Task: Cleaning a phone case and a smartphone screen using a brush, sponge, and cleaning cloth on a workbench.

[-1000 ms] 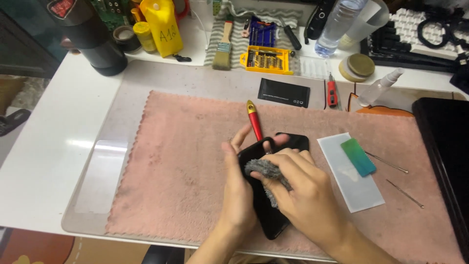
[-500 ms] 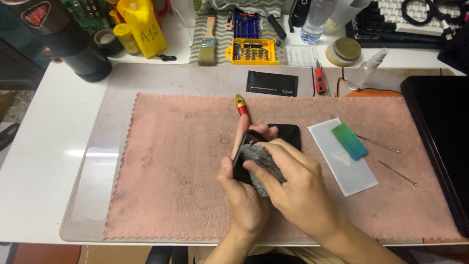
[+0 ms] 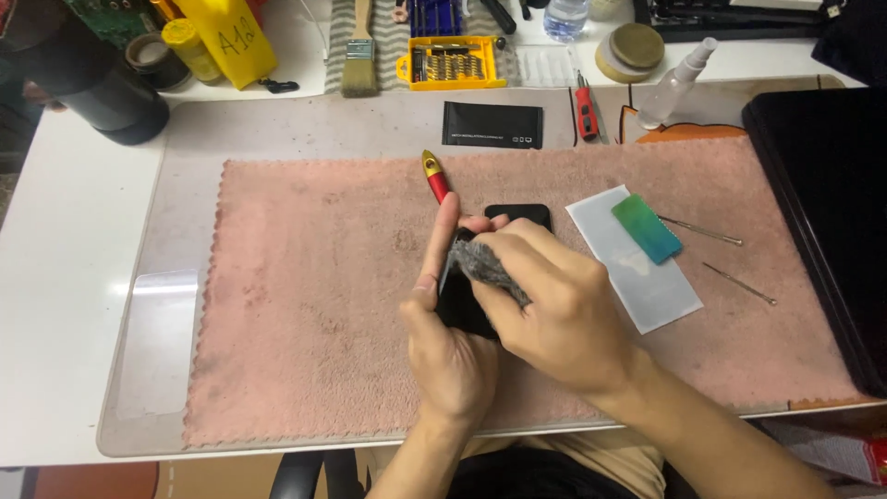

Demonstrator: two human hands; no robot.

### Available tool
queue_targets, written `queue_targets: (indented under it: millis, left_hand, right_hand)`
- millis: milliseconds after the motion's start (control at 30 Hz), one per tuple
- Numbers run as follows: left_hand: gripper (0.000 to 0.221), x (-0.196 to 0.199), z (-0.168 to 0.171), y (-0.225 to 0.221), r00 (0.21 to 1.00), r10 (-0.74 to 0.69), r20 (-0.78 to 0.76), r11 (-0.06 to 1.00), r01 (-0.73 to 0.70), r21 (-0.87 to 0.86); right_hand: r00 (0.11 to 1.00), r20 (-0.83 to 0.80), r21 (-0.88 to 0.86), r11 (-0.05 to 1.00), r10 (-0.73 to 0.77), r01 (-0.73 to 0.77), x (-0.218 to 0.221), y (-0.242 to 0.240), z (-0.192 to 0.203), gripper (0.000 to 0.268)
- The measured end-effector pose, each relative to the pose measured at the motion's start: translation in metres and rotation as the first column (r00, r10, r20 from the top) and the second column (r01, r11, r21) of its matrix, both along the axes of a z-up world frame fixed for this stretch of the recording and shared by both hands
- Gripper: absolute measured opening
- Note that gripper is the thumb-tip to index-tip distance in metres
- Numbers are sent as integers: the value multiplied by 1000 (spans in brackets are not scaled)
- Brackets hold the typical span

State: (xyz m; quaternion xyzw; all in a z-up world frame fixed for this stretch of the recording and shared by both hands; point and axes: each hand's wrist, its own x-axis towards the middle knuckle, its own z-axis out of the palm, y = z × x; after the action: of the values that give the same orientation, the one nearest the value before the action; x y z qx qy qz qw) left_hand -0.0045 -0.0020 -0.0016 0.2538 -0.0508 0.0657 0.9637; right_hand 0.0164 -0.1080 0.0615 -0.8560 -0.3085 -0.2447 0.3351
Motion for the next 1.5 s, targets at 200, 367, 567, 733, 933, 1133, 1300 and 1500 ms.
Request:
queue_targets:
  millis: [200, 367, 567, 733, 933, 1133, 1300, 1500]
  left_hand:
    - [70, 6, -2, 1, 999, -36, 0, 996, 36, -77]
    - [79, 7, 8, 7, 1000, -14, -14, 999, 14, 36]
    - [81, 10, 3, 10, 997, -70, -22, 996, 68, -60]
    - [78, 10, -3, 15, 998, -60, -25, 998, 60, 6]
    - [76, 9, 8, 15, 995, -40, -95, 999, 37, -35]
    - [66, 8, 5, 33, 979, -190, -69, 975, 197, 103]
    - [54, -5, 5, 29, 988, 21, 154, 754, -116, 646]
    - [56, -19, 2, 21, 978, 133, 161, 734, -206, 647]
  right_hand:
    - [984, -60, 4, 985, 170, -171, 1, -5, -12, 18]
    - [978, -54, 53, 979, 202, -199, -4, -1, -8, 15]
    - [991, 0, -53, 990, 130, -130, 10, -1, -1, 15]
    - [927, -155, 68, 940, 341, -334, 6, 6, -11, 12]
    - [999, 28, -38, 999, -26, 27, 21, 9, -11, 18]
    - [999, -40, -49, 999, 16, -18, 21, 11, -4, 10]
    - [992, -74, 8, 994, -107, 108, 11, 20, -8, 11]
    - [965, -147, 72, 971, -215, 228, -6, 29, -11, 10]
